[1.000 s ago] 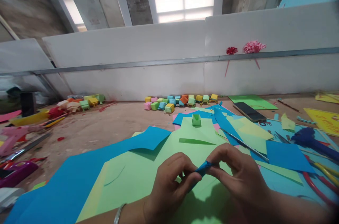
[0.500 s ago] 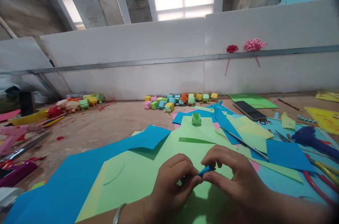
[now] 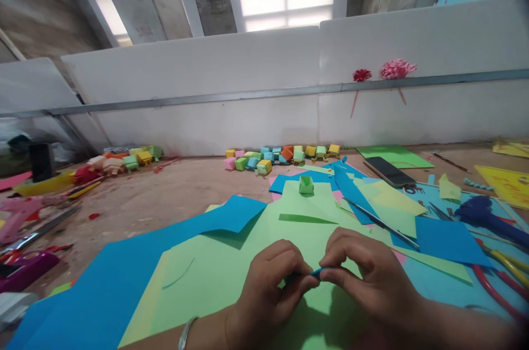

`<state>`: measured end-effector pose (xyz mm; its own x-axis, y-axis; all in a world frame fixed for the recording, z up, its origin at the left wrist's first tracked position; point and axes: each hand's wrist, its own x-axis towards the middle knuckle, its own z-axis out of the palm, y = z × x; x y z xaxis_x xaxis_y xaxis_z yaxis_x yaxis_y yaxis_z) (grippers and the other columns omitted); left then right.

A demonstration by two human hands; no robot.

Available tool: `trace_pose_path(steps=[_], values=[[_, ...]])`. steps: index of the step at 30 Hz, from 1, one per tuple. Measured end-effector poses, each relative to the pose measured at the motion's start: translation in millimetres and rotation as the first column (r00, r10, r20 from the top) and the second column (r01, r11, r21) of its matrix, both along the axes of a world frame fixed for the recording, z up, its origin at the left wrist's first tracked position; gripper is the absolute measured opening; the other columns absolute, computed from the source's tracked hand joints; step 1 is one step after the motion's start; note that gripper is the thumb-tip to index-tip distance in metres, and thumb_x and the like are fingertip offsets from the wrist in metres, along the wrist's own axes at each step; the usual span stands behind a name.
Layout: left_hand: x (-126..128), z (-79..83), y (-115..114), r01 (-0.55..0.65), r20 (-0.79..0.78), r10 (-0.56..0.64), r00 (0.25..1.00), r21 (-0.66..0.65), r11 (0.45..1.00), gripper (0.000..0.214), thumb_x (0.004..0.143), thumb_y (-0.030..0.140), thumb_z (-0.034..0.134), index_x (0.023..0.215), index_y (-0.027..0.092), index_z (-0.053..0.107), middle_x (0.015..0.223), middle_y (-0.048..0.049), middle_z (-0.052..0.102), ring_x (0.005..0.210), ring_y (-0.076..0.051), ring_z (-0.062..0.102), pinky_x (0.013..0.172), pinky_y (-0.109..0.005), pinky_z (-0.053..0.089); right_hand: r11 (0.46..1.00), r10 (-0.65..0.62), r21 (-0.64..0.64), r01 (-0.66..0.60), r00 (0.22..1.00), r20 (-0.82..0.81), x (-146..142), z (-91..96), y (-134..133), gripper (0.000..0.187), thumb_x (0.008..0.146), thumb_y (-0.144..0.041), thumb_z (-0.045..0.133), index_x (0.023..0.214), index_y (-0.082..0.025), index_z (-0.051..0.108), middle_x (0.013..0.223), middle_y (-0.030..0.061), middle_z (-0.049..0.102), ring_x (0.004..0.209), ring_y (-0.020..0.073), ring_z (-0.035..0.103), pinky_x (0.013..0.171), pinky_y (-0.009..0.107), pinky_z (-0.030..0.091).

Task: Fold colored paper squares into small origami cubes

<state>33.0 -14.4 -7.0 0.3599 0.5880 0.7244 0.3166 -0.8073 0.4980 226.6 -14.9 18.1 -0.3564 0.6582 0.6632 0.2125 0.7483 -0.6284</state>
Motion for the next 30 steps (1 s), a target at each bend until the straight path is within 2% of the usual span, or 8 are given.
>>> trace_pose_path(steps=[5,8,9,11,12,18,27,30], values=[[-2,0.7,2,-0.036,-0.054,0.035,0.998,-0.018,0.999,0.024,0.091,0.028,0.061,0.070,0.017,0.057,0.062,-0.0005,0.057,0.057,-0.012,0.052,0.053,-0.020,0.041,1.000,0.016,-0.026,-0.014,0.994,0.109,1,0.2,4,0.010,0.087,-0.017,0.064,0.077,-0.019,0.062,0.073,-0.0005,0.064,0.068,0.0114,0.061,0.062,0.019,0.047],[-5,-1.8,5,-0.112,-0.091,0.104,0.990,-0.090,0.990,0.018,0.091,0.026,0.059,0.075,0.018,0.058,0.069,-0.0024,0.062,0.064,-0.015,0.058,0.058,-0.023,0.045,0.997,-0.062,0.059,0.045,0.942,0.329,7,7.6,18,0.007,0.092,-0.021,0.058,0.093,-0.018,0.064,0.088,0.0045,0.068,0.082,0.0152,0.063,0.072,0.024,0.050],[-6,-3.9,6,-0.127,-0.083,0.118,0.990,-0.117,0.985,0.016,0.092,0.026,0.057,0.078,0.018,0.059,0.073,-0.0032,0.065,0.066,-0.016,0.060,0.060,-0.024,0.047,0.986,-0.156,0.119,0.116,0.887,0.434,11,11.2,25,0.011,0.093,-0.018,0.054,0.098,-0.017,0.064,0.092,0.0064,0.068,0.087,0.0166,0.063,0.075,0.026,0.049],[-7,-9.8,8,-0.133,-0.049,0.126,0.991,-0.172,0.976,0.014,0.093,0.027,0.053,0.085,0.019,0.061,0.077,-0.0035,0.068,0.068,-0.017,0.063,0.062,-0.025,0.048,0.898,-0.420,0.257,0.358,0.517,0.746,22,17.6,40,0.017,0.091,-0.011,0.051,0.101,-0.018,0.064,0.099,0.0086,0.067,0.094,0.0202,0.062,0.076,0.029,0.047],[-7,-13.1,10,-0.128,-0.026,0.126,0.992,-0.192,0.973,0.015,0.094,0.028,0.051,0.086,0.019,0.060,0.077,-0.0029,0.069,0.067,-0.016,0.064,0.061,-0.024,0.048,0.865,-0.460,0.288,0.412,0.418,0.783,28,19.7,47,0.018,0.086,-0.006,0.053,0.094,-0.016,0.065,0.095,0.0113,0.067,0.091,0.0241,0.062,0.070,0.032,0.045],[-6,-19.8,10,-0.072,0.049,0.086,0.995,-0.238,0.969,0.016,0.096,0.030,0.052,0.083,0.021,0.057,0.074,0.0001,0.072,0.063,-0.013,0.065,0.058,-0.021,0.046,0.801,-0.455,0.321,0.505,0.165,0.875,56,13.1,75,0.027,0.063,0.011,0.054,0.072,-0.014,0.061,0.063,0.0063,0.060,0.055,0.0182,0.055,0.051,0.028,0.023],[-9,-5.9,10,-0.048,-0.019,0.047,0.999,-0.085,0.995,0.015,0.096,0.026,0.055,0.100,0.020,0.067,0.087,-0.0046,0.075,0.078,-0.017,0.069,0.069,-0.024,0.052,0.762,-0.564,0.432,0.482,0.165,0.809,39,34.4,50,0.030,0.075,0.007,0.040,0.082,-0.015,0.059,0.081,0.0095,0.055,0.066,0.0187,0.049,0.053,0.031,0.018],[-9,-5.2,12,-0.047,-0.029,0.044,0.999,-0.079,0.996,0.015,0.095,0.024,0.054,0.100,0.019,0.067,0.087,-0.0051,0.075,0.078,-0.018,0.068,0.070,-0.025,0.052,0.803,-0.596,0.496,0.330,0.440,0.672,32,45.9,22,0.023,0.082,-0.004,0.040,0.083,-0.018,0.059,0.079,0.0064,0.053,0.063,0.0185,0.048,0.053,0.030,0.022]])
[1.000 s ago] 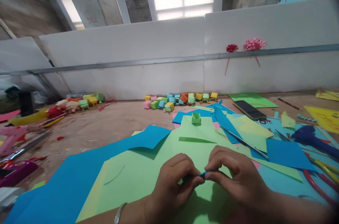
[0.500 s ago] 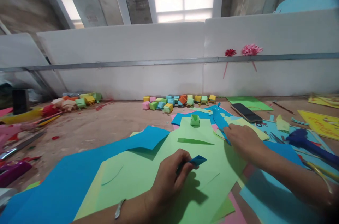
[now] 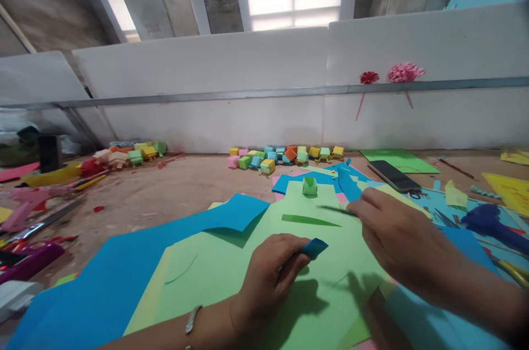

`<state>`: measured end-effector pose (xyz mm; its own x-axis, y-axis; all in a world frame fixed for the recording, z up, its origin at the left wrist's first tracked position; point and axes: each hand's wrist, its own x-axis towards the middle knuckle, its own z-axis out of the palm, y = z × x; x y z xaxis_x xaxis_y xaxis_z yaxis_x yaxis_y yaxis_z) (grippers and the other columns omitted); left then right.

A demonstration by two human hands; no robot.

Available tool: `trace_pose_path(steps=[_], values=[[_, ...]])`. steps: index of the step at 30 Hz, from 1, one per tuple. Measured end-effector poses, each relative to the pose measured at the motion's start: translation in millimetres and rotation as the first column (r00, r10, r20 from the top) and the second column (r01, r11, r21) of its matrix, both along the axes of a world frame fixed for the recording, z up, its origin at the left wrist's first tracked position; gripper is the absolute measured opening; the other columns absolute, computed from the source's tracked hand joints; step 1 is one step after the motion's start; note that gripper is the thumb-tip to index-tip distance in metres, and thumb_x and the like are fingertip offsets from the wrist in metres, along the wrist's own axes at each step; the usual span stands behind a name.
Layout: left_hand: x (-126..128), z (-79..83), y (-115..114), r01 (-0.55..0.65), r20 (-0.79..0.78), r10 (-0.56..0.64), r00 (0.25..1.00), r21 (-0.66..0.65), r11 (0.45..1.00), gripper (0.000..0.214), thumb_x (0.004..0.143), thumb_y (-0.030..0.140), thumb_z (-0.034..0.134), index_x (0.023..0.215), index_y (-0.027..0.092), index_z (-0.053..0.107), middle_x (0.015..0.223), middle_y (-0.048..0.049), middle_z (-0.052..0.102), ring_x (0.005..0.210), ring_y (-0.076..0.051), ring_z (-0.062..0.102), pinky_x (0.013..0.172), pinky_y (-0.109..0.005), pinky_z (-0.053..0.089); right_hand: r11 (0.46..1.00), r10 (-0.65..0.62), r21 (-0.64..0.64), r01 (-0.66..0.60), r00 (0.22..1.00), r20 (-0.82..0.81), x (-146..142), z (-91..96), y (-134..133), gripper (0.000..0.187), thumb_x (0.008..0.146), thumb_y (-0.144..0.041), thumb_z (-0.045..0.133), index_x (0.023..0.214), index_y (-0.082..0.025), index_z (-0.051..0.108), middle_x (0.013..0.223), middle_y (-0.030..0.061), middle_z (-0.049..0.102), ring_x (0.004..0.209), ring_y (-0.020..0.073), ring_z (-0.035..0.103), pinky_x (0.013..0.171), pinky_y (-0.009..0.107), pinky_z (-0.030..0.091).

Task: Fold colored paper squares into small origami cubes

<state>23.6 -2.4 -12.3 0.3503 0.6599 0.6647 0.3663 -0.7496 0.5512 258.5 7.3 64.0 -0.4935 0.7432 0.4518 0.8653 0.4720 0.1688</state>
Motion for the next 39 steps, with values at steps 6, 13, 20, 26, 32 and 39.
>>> trace_pose_path(steps=[6,13,20,26,32,39], values=[[1,0.8,0,-0.002,-0.022,0.003,1.000,0.011,1.000,0.015,0.096,0.025,0.054,0.100,0.020,0.068,0.086,-0.0041,0.074,0.078,-0.017,0.067,0.071,-0.025,0.052,0.959,0.238,0.155,-0.236,0.971,0.011,-2,9.3,-29,0.026,0.082,-0.005,0.042,0.064,-0.020,0.052,0.061,0.0028,0.048,0.050,0.0168,0.042,0.052,0.031,0.021],[1,1.6,0,-0.011,-0.029,0.012,0.999,0.029,1.000,0.014,0.095,0.023,0.055,0.099,0.019,0.068,0.085,-0.0043,0.075,0.079,-0.017,0.068,0.071,-0.026,0.053,0.963,0.236,0.142,-0.230,0.971,-0.030,-2,8.6,-31,0.023,0.072,-0.003,0.044,0.059,-0.022,0.047,0.052,0.0014,0.046,0.044,0.0150,0.039,0.049,0.029,0.019],[0,0.5,0,0.005,-0.050,-0.004,0.999,0.018,1.000,0.013,0.094,0.020,0.055,0.098,0.019,0.068,0.084,-0.0041,0.075,0.078,-0.018,0.068,0.071,-0.026,0.053,0.970,0.226,0.095,-0.223,0.974,-0.023,-1,8.0,-31,0.022,0.065,-0.002,0.045,0.058,-0.022,0.049,0.050,0.0012,0.048,0.041,0.0154,0.039,0.047,0.029,0.018],[2,2.3,1,0.029,-0.087,-0.021,0.996,0.087,0.996,0.015,0.094,0.021,0.055,0.102,0.020,0.067,0.086,-0.0044,0.076,0.079,-0.018,0.069,0.072,-0.027,0.052,0.978,0.209,0.025,-0.209,0.978,0.008,0,4.4,-30,0.022,0.051,-0.003,0.051,0.057,-0.023,0.045,0.049,-0.0014,0.049,0.040,0.0142,0.038,0.047,0.029,0.014],[5,-1.2,1,0.037,-0.124,-0.014,0.992,0.178,0.983,0.019,0.096,0.024,0.054,0.110,0.021,0.065,0.085,-0.0045,0.077,0.076,-0.019,0.069,0.071,-0.028,0.051,0.977,0.205,-0.077,-0.198,0.974,0.091,-6,0.6,-31,0.026,0.047,-0.004,0.054,0.061,-0.024,0.044,0.054,-0.0010,0.055,0.044,0.0159,0.045,0.048,0.030,0.013],[6,-7.3,0,0.033,-0.150,0.002,0.989,0.231,0.972,0.022,0.096,0.024,0.051,0.114,0.020,0.064,0.080,-0.0061,0.075,0.071,-0.019,0.067,0.068,-0.030,0.048,0.971,0.228,-0.105,-0.216,0.966,0.125,-7,-6.7,-34,0.031,0.042,-0.004,0.053,0.065,-0.024,0.047,0.060,0.0002,0.058,0.049,0.0187,0.050,0.050,0.031,0.014]])
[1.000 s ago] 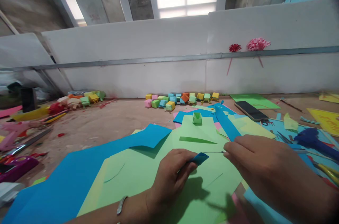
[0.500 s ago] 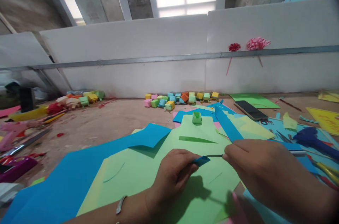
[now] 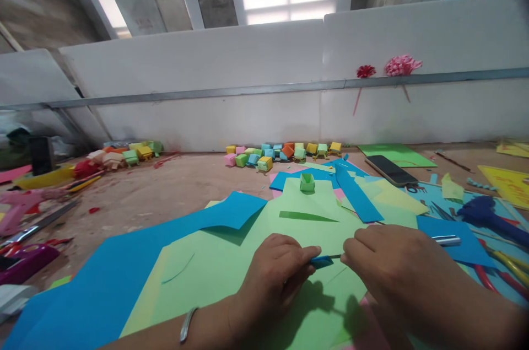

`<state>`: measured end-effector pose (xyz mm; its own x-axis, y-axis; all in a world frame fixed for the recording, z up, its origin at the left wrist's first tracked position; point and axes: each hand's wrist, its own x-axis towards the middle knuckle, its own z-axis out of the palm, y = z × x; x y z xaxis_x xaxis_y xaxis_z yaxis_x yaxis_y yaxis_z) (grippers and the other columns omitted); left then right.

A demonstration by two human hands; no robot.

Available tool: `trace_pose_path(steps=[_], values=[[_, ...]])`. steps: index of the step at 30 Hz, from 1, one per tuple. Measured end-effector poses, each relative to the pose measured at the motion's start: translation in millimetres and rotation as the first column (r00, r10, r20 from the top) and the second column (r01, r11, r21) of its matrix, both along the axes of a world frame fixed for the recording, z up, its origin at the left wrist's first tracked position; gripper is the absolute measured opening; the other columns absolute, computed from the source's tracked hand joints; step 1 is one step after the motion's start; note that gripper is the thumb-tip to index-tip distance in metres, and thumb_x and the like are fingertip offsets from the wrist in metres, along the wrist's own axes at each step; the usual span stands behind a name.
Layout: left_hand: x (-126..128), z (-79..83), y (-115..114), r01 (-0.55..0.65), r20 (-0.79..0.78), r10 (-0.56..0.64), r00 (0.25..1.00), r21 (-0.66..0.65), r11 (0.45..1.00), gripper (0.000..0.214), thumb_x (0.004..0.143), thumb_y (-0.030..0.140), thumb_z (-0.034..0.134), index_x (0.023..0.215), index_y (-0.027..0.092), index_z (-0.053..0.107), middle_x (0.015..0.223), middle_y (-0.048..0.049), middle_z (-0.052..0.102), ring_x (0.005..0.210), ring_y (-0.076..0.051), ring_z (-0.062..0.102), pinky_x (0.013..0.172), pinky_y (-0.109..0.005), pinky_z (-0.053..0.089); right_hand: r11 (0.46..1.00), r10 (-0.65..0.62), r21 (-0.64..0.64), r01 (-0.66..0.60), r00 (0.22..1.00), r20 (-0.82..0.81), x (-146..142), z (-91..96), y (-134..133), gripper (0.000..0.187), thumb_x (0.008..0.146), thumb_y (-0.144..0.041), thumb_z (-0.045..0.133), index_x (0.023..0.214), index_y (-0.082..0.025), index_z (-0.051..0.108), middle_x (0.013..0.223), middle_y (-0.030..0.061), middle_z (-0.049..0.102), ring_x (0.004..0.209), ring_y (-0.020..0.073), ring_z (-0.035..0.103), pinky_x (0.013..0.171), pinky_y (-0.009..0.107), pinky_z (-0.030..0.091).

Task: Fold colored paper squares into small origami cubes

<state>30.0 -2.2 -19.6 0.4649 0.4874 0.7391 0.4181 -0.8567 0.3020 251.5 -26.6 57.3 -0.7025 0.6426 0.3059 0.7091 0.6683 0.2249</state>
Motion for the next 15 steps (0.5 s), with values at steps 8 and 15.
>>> trace_pose_path(steps=[8,15], values=[[0.4,3.9,1.4,0.030,-0.036,-0.029,0.999,0.031,0.999,0.018,0.097,0.023,0.051,0.107,0.019,0.066,0.073,-0.0050,0.074,0.066,-0.018,0.066,0.064,-0.028,0.047,0.996,-0.065,-0.063,0.067,0.997,0.027,-1.6,4.5,5.3,0.026,0.045,-0.003,0.051,0.061,-0.023,0.048,0.055,-0.0002,0.059,0.046,0.0167,0.046,0.049,0.031,0.012],[3.8,5.4,-0.6,0.008,-0.086,-0.007,0.996,0.002,1.000,0.026,0.100,0.028,0.045,0.099,0.020,0.070,0.070,-0.0056,0.073,0.064,-0.017,0.066,0.062,-0.029,0.047,0.958,-0.161,-0.213,0.190,0.976,0.144,-5.0,8.2,8.1,0.019,0.054,-0.004,0.056,0.062,-0.021,0.053,0.059,0.0019,0.061,0.048,0.0162,0.049,0.048,0.031,0.010]])
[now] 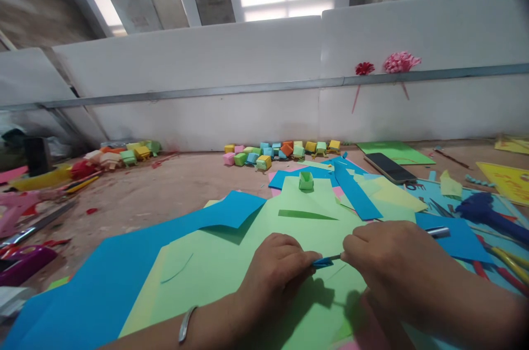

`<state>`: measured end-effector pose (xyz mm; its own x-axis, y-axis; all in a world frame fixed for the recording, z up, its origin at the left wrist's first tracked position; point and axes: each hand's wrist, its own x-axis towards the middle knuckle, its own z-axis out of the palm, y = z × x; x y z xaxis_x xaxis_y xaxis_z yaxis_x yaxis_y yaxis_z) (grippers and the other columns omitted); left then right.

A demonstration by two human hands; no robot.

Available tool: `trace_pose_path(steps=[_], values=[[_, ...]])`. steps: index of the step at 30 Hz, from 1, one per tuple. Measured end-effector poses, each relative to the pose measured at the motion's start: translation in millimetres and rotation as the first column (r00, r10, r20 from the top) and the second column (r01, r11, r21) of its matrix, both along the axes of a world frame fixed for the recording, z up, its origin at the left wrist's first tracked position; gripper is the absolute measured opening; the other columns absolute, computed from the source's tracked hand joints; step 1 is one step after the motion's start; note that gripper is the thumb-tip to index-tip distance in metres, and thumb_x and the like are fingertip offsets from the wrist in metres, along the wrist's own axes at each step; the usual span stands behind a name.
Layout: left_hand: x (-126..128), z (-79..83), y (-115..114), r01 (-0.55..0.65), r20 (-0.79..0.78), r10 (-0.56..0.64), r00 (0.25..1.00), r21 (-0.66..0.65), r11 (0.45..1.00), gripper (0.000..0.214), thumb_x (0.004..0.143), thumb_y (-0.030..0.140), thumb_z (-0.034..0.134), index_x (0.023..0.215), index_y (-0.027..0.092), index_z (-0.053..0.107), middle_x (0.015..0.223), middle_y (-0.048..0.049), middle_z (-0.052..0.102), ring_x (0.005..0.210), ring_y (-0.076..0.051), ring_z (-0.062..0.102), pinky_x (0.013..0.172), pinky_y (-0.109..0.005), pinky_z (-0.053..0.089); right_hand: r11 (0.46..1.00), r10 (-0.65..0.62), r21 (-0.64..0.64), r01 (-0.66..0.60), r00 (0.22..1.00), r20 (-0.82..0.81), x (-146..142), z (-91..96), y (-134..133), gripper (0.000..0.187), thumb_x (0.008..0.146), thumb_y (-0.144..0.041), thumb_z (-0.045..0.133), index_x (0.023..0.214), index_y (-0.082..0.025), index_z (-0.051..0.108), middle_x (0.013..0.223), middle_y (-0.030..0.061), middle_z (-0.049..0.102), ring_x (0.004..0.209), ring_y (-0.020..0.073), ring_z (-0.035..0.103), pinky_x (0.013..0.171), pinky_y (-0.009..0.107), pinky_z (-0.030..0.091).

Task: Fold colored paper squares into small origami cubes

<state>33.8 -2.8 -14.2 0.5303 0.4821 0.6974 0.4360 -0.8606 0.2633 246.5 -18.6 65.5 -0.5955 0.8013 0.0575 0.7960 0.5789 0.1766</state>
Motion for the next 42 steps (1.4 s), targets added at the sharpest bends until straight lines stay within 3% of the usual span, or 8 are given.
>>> trace_pose_path(steps=[8,18,23,26,30,33,38,42], values=[[-3,0.9,-1,-0.153,0.023,0.166,0.986,-0.284,0.947,0.026,0.093,0.028,0.052,0.082,0.019,0.074,0.070,-0.0075,0.071,0.064,-0.019,0.063,0.058,-0.029,0.045,0.960,-0.055,-0.277,0.043,0.998,-0.036,28,2.6,48,0.023,0.084,-0.004,0.047,0.074,-0.021,0.058,0.062,-0.0003,0.057,0.054,0.0133,0.048,0.048,0.024,0.020],[-4,-3.9,0,-0.086,0.063,0.110,0.992,-0.302,0.949,0.024,0.092,0.026,0.052,0.088,0.018,0.074,0.074,-0.0090,0.072,0.068,-0.021,0.064,0.061,-0.030,0.047,0.974,-0.191,-0.117,0.195,0.981,0.038,46,-27.8,75,0.023,0.072,0.008,0.050,0.069,-0.012,0.061,0.074,0.0105,0.058,0.065,0.0202,0.054,0.053,0.028,0.022],[-4,-4.7,0,-0.060,0.081,0.082,0.993,-0.241,0.969,0.023,0.094,0.026,0.053,0.090,0.017,0.074,0.076,-0.0094,0.073,0.069,-0.021,0.064,0.063,-0.031,0.046,0.992,0.016,-0.122,-0.033,0.991,-0.136,14,-23.7,45,0.017,0.087,-0.008,0.056,0.099,-0.019,0.063,0.099,0.0069,0.062,0.089,0.0189,0.059,0.069,0.027,0.041],[-3,-4.7,-1,-0.052,0.082,0.073,0.994,-0.233,0.971,0.025,0.095,0.028,0.051,0.090,0.017,0.073,0.074,-0.0081,0.072,0.067,-0.020,0.063,0.062,-0.030,0.044,0.959,0.226,-0.054,-0.278,0.865,-0.449,-2,-30.9,29,0.025,0.078,-0.016,0.074,0.100,-0.017,0.063,0.092,0.0052,0.064,0.082,0.0192,0.060,0.068,0.027,0.044],[-1,-3.2,-2,-0.049,0.075,0.070,0.995,-0.248,0.968,0.032,0.098,0.035,0.047,0.086,0.019,0.073,0.069,-0.0058,0.070,0.063,-0.018,0.060,0.060,-0.029,0.041,0.933,0.359,0.212,-0.290,0.773,-0.523,-11,-50.0,22,0.002,0.085,-0.016,0.065,0.084,-0.014,0.063,0.077,0.0048,0.062,0.069,0.0186,0.056,0.062,0.029,0.041],[0,-1.7,-3,-0.036,0.062,0.053,0.997,-0.247,0.968,0.039,0.100,0.039,0.043,0.083,0.018,0.072,0.064,-0.0049,0.068,0.062,-0.017,0.059,0.060,-0.029,0.040,0.906,0.420,0.301,-0.298,0.717,-0.556,-15,-57.8,22,0.020,0.091,-0.013,0.051,0.073,-0.015,0.060,0.067,0.0031,0.057,0.061,0.0159,0.050,0.056,0.027,0.036],[1,-0.7,-2,-0.026,0.032,0.034,0.999,-0.223,0.974,0.049,0.101,0.044,0.037,0.078,0.017,0.070,0.065,-0.0055,0.068,0.063,-0.017,0.061,0.061,-0.029,0.041,0.888,0.453,0.372,-0.269,0.647,-0.613,-17,-54.6,21,0.029,0.089,-0.006,0.039,0.065,-0.016,0.053,0.063,0.0031,0.050,0.061,0.0155,0.043,0.055,0.027,0.031],[0,-1.5,0,-0.079,0.011,0.084,0.996,-0.232,0.969,0.056,0.101,0.048,0.034,0.067,0.017,0.065,0.062,-0.0050,0.065,0.061,-0.017,0.059,0.059,-0.028,0.040,0.889,0.440,0.387,-0.244,0.692,-0.573,-18,-56.9,23,0.027,0.088,-0.006,0.043,0.066,-0.016,0.055,0.069,0.0039,0.052,0.064,0.0156,0.042,0.057,0.027,0.029]])
